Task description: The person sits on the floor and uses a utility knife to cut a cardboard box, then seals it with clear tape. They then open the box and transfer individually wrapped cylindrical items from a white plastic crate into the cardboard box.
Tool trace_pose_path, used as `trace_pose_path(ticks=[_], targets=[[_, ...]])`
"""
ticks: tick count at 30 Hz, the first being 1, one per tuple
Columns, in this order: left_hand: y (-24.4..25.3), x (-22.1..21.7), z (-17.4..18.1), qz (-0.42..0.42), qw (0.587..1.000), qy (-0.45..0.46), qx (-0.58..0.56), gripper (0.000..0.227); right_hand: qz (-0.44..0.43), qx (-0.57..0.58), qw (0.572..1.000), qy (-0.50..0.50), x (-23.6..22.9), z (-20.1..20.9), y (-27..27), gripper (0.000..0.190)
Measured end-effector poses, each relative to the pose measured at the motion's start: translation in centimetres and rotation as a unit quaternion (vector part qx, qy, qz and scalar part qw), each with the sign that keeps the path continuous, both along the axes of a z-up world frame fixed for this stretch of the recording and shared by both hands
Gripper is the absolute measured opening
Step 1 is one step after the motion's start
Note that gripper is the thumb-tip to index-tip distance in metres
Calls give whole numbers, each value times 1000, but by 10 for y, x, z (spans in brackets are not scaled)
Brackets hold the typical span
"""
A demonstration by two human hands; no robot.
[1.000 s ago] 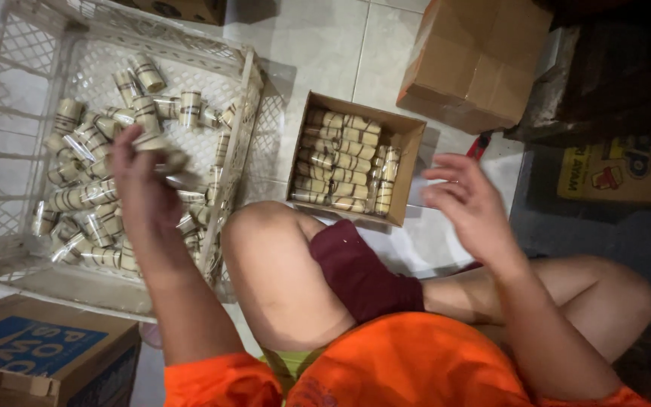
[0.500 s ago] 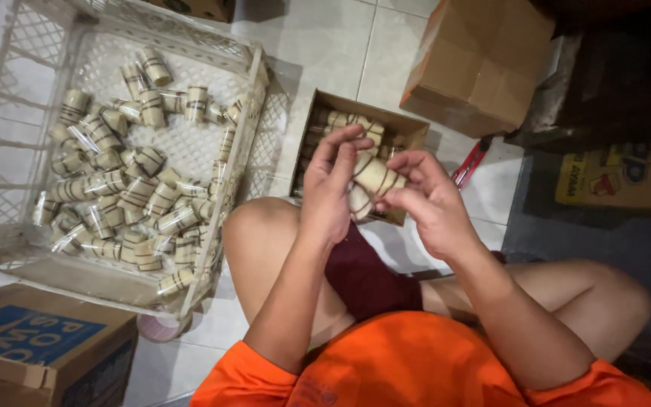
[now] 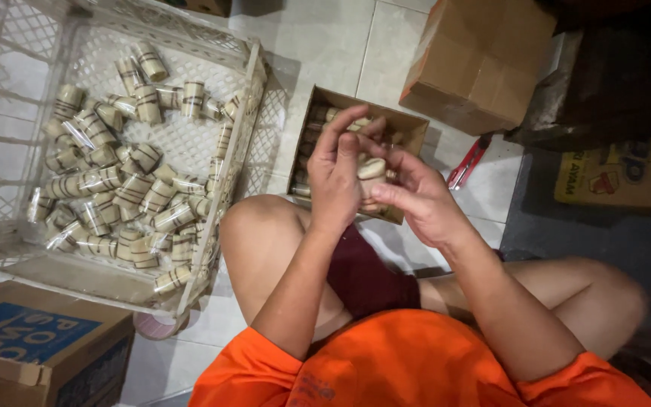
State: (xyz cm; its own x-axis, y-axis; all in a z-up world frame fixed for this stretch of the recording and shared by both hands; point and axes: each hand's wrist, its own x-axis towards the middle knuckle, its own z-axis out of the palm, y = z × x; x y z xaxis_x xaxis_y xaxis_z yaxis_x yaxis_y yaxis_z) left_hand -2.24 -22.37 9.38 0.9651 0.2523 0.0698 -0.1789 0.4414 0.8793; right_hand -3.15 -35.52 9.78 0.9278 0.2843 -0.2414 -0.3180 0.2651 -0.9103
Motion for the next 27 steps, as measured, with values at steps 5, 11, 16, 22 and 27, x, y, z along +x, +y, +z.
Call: trace_pose_path(ticks=[5, 11, 16, 22, 27], targets=[[-9, 6, 1, -42, 998, -52, 21, 44, 22, -4, 1000, -2, 11, -19, -19, 52], [12, 13, 12, -31, 971, 22, 235, 48, 138, -237, 962, 22, 38, 14, -5, 66], [60, 23, -2, 44, 984, 75, 158, 38, 234, -694, 670, -124, 31, -64, 5, 44], [210, 1, -34, 273, 936, 60, 212, 36, 446, -757, 452, -154, 42, -128, 13, 29], [323, -31, -79, 317, 843, 309, 305, 36, 539, -771, 289, -176, 33, -30, 46, 34]])
